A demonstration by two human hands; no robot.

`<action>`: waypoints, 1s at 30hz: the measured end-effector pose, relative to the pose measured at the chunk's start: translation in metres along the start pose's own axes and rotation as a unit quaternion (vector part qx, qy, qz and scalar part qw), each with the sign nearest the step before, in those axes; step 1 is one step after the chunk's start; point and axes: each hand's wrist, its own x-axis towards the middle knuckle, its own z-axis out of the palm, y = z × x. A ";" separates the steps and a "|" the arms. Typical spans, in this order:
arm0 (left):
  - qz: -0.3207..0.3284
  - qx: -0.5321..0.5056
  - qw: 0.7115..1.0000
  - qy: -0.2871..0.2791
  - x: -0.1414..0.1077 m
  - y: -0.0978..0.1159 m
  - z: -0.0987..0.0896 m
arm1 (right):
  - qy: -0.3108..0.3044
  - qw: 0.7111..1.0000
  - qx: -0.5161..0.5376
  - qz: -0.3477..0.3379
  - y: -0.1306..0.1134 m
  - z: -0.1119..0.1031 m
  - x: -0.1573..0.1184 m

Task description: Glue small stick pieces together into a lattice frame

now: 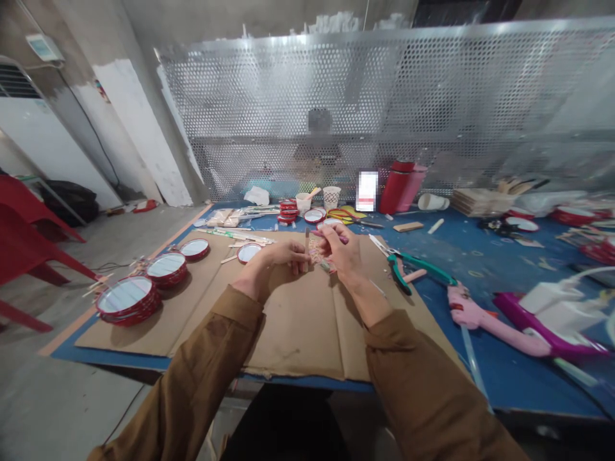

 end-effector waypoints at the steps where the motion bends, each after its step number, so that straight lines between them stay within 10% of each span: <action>1: 0.000 0.002 1.000 -0.003 0.000 0.000 0.000 | -0.002 1.000 -0.009 -0.004 0.000 0.000 -0.001; 30: -0.003 0.020 1.000 0.006 -0.003 0.003 0.000 | -0.040 0.996 -0.073 -0.028 -0.004 0.001 -0.006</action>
